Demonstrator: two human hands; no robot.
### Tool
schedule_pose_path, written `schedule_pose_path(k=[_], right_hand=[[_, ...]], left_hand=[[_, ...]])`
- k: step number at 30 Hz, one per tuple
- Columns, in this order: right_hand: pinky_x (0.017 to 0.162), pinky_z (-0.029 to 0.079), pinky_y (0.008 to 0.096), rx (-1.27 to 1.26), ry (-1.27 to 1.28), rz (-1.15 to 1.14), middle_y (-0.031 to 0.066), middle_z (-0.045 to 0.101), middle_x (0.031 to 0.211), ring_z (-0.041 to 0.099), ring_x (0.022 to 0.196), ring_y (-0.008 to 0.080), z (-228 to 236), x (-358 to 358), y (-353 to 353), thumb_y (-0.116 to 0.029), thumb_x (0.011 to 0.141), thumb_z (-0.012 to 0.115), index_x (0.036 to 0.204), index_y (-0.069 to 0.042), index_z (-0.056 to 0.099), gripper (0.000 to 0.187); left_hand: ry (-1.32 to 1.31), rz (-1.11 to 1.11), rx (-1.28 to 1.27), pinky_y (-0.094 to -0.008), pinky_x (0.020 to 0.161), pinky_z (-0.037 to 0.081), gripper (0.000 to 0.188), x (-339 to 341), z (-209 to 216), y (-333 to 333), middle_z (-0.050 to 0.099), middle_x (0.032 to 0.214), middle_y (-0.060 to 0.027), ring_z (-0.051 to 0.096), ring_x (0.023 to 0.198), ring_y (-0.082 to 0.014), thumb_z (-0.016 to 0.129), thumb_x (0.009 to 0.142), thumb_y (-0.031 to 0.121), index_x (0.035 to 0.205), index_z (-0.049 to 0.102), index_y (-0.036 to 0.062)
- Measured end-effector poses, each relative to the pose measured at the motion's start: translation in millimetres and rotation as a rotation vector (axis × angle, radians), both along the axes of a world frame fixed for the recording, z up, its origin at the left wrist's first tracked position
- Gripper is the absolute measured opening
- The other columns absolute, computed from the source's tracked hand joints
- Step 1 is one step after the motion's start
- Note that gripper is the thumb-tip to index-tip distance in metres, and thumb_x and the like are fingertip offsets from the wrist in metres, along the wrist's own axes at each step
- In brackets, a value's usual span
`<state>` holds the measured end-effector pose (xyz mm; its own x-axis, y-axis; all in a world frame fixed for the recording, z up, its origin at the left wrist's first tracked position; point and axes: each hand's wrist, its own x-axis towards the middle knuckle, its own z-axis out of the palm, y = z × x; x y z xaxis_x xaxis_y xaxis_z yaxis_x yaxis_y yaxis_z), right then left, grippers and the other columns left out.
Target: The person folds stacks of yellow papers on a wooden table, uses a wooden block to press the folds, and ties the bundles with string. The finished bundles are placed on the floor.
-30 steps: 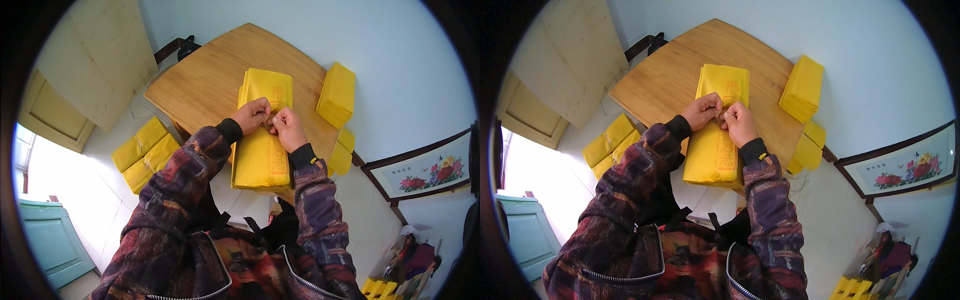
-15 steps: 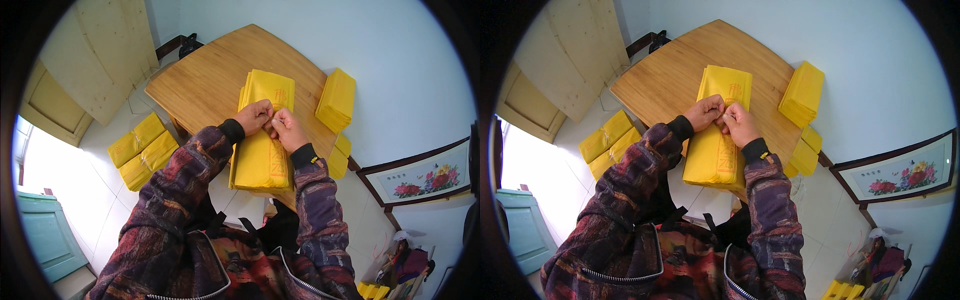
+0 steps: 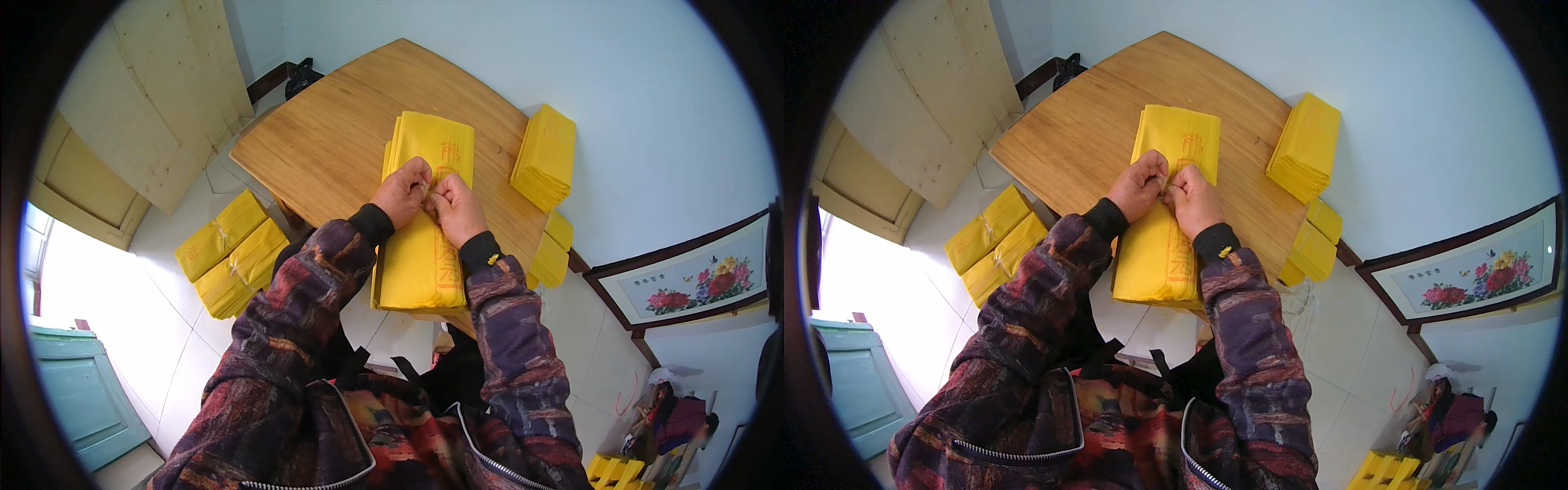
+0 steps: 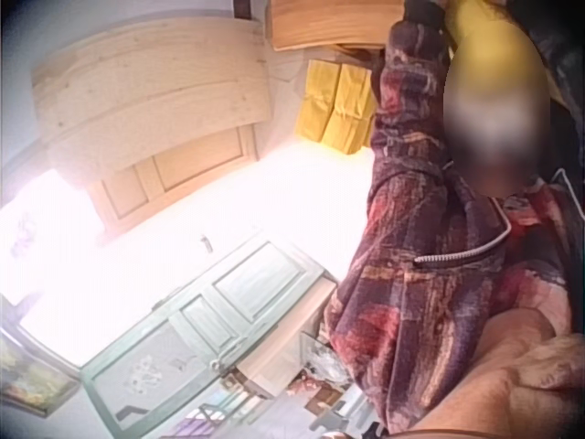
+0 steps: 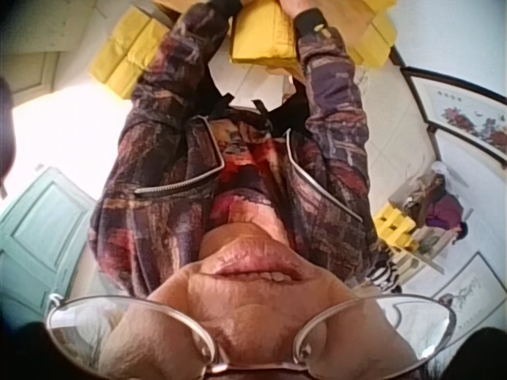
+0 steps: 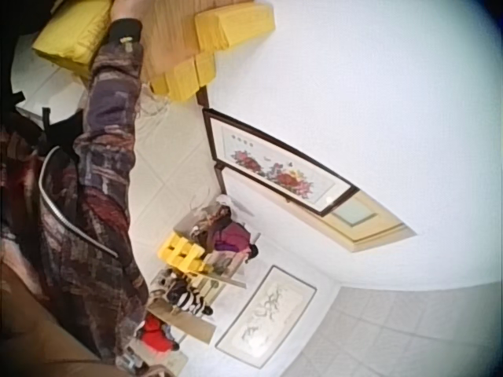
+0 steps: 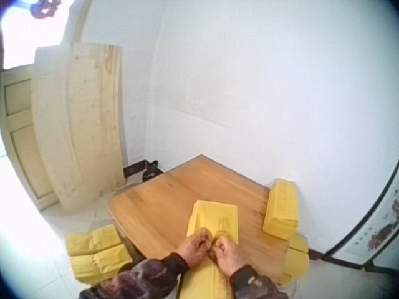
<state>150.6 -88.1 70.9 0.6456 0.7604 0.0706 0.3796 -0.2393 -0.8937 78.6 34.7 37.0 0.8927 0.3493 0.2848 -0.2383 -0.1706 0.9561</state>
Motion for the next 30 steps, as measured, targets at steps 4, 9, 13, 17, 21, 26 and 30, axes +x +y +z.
schedule_pose_path(k=[4, 9, 13, 17, 21, 26, 30], right_hand=[[0.047, 0.041, 0.0225, 0.006, 0.178, -0.071, 0.0058, 0.056, 0.066, 0.052, 0.054, 0.0102, 4.2, 1.8, 0.8, 0.002, 0.084, 0.051, 0.078, -0.004, 0.041, 0.013], [0.047, 0.042, 0.0228, -0.007, 0.245, -0.018, 0.0068, 0.058, 0.068, 0.052, 0.054, 0.0102, 6.0, 6.4, 2.0, 0.002, 0.084, 0.053, 0.079, -0.003, 0.044, 0.011], [0.049, 0.043, 0.0229, -0.077, 0.257, -0.008, 0.0058, 0.058, 0.069, 0.051, 0.055, 0.0100, 11.4, 5.6, -0.1, 0.001, 0.085, 0.052, 0.085, 0.000, 0.051, 0.001], [0.052, 0.045, 0.0232, -0.146, 0.287, 0.001, 0.0045, 0.059, 0.073, 0.052, 0.058, 0.0098, 18.0, 5.3, -1.5, -0.001, 0.085, 0.051, 0.089, 0.000, 0.055, 0.006], [0.053, 0.044, 0.0228, -0.155, 0.349, 0.057, 0.0040, 0.059, 0.075, 0.052, 0.060, 0.0096, 19.7, 8.6, -2.0, -0.001, 0.084, 0.052, 0.088, 0.000, 0.055, 0.005], [0.051, 0.042, 0.0223, -0.189, 0.355, 0.099, 0.0036, 0.058, 0.073, 0.052, 0.059, 0.0099, 19.8, 12.4, -2.5, 0.000, 0.082, 0.055, 0.088, 0.000, 0.056, 0.007], [0.051, 0.042, 0.0225, -0.204, 0.309, 0.082, 0.0038, 0.057, 0.072, 0.053, 0.060, 0.0111, 16.3, 13.0, -0.5, 0.004, 0.079, 0.056, 0.087, 0.000, 0.057, 0.009]], left_hand=[[0.004, -0.016, 0.012, -0.0203, 0.062, 0.040, 0.018, -4.3, 7.1, 1.6, 0.044, 0.074, 0.0008, 0.046, 0.069, -0.0071, 0.042, 0.080, -0.009, 0.089, 0.043, 0.0059], [0.074, 0.036, 0.138, -0.0201, 0.062, 0.041, 0.021, -11.6, 13.1, 3.8, 0.049, 0.072, -0.0013, 0.050, 0.069, -0.0083, 0.046, 0.077, -0.009, 0.092, 0.044, 0.0043], [0.090, 0.038, 0.177, -0.0204, 0.061, 0.042, 0.018, -13.7, 16.8, 2.9, 0.050, 0.072, -0.0018, 0.051, 0.068, -0.0083, 0.050, 0.076, -0.008, 0.089, 0.045, 0.0041], [0.093, 0.043, 0.247, -0.0208, 0.060, 0.042, 0.015, -15.3, 22.8, 2.7, 0.050, 0.071, -0.0020, 0.051, 0.067, -0.0085, 0.052, 0.077, -0.006, 0.086, 0.047, 0.0042], [0.117, 0.020, 0.270, -0.0228, 0.060, 0.044, 0.013, -16.0, 29.4, 4.0, 0.054, 0.070, -0.0034, 0.054, 0.066, -0.0107, 0.053, 0.077, -0.005, 0.085, 0.048, 0.0040], [0.100, 0.097, 0.324, -0.0278, 0.062, 0.047, 0.010, -12.4, 33.6, -2.5, 0.060, 0.072, -0.0090, 0.060, 0.068, -0.0185, 0.055, 0.076, -0.001, 0.084, 0.052, 0.0034], [0.065, 0.175, 0.457, -0.0351, 0.061, 0.048, 0.007, -12.0, 36.3, -9.1, 0.062, 0.074, -0.0133, 0.061, 0.070, -0.0305, 0.057, 0.077, 0.011, 0.083, 0.055, 0.0077]])
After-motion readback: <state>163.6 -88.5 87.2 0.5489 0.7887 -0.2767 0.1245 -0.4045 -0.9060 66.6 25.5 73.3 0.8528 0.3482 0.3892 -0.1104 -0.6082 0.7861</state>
